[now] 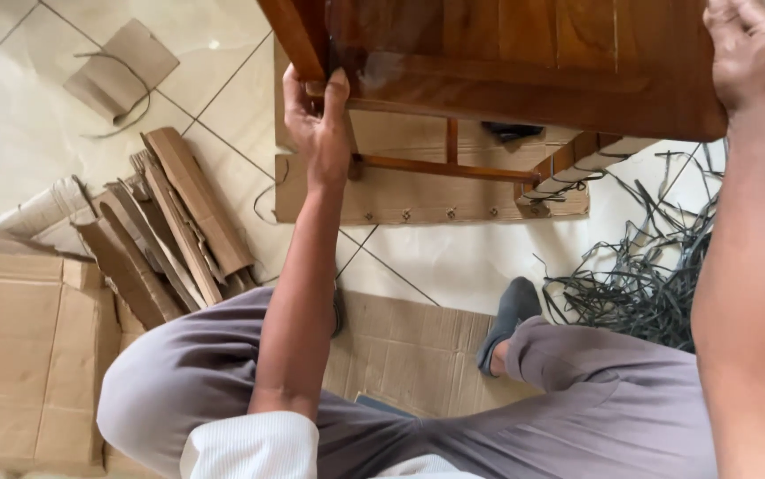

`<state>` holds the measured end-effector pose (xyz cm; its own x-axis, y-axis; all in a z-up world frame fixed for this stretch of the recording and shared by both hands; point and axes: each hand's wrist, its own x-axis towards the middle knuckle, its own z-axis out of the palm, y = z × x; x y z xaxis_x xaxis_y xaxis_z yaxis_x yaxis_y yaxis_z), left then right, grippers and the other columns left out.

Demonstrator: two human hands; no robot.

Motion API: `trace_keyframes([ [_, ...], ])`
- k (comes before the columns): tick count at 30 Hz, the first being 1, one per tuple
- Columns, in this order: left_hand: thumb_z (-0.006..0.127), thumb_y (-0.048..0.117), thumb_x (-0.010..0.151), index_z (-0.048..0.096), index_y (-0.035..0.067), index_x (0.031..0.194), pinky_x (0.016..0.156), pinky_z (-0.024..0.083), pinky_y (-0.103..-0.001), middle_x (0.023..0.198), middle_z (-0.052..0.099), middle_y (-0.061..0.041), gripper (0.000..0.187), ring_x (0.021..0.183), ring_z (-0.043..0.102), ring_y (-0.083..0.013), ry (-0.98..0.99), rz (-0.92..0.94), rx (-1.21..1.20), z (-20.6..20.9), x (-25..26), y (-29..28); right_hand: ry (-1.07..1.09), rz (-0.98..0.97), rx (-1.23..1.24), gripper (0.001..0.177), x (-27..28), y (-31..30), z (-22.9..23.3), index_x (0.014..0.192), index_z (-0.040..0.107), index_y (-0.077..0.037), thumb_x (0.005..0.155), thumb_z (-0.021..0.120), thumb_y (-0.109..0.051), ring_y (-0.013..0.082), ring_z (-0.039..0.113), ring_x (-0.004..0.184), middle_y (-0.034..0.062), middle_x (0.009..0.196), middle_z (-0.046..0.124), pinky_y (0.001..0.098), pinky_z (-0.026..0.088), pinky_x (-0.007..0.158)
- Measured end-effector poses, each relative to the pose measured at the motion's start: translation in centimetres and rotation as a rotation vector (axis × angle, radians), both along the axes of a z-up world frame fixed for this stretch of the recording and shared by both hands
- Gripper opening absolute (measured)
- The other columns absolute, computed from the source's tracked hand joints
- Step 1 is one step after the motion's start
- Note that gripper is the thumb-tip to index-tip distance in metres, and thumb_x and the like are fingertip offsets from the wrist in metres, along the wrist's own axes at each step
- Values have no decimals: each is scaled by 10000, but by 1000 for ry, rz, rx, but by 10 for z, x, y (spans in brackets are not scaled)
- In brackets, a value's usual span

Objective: Pack a wooden furniture piece using cardboard and plastic straps.

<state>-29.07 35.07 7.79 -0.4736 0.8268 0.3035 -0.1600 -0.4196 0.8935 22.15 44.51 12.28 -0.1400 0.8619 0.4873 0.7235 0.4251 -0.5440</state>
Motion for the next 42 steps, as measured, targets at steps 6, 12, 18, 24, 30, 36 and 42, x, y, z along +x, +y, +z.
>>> trace_keyframes([
  [6,709,220,1045,571,25,1373,877,482,-296,1059,619,4,406,964,562,-116,-22,-89,56,-10,-7,0,-145,-47,101,244,-6,-13,1,1229,712,65,1186,565,-125,203,679,975,118,1086,734,350,544,816],
  [12,713,240,1068,458,38,1540,1081,481,-313,1326,631,-56,574,1222,592,-163,4,-150,83,-42,-14,-11,-450,-118,427,240,-44,-29,-2,1254,674,70,1125,494,-22,285,723,1050,189,1166,733,357,590,885],
  [18,745,182,1013,536,38,1471,1101,508,-353,1431,610,-121,524,1302,599,-198,137,-21,-109,-119,-23,-38,-337,-190,532,194,-163,-91,20,1213,705,31,1107,573,-65,278,745,981,174,1134,749,369,608,843],
  [24,725,198,974,737,54,1221,879,609,-329,1104,807,-114,286,982,767,-185,213,153,-456,-161,-66,-75,-37,-94,488,245,-299,-153,-44,1286,706,-12,1141,549,-133,303,600,1300,172,1377,592,513,475,1085],
  [30,700,184,918,728,75,1164,967,535,-382,1149,749,-119,271,1084,701,-254,394,569,-728,-231,-134,-126,30,270,52,189,-389,-199,-112,1227,703,-80,1055,625,-82,283,625,1209,128,1274,634,411,563,1012],
  [36,675,153,854,653,118,1214,1016,420,-482,1279,635,-142,363,1243,530,-353,455,1015,-1082,-236,-172,-163,-87,416,-409,258,-404,-220,-156,1215,713,-85,958,690,-101,231,712,865,118,1134,680,372,570,769],
  [42,670,215,902,626,137,1259,1068,408,-506,1307,630,-145,368,1275,532,-350,319,1119,-1276,-333,-202,-166,-110,427,-532,251,-395,-221,-196,1184,720,-86,936,706,-124,225,729,849,122,1116,697,372,560,763],
])
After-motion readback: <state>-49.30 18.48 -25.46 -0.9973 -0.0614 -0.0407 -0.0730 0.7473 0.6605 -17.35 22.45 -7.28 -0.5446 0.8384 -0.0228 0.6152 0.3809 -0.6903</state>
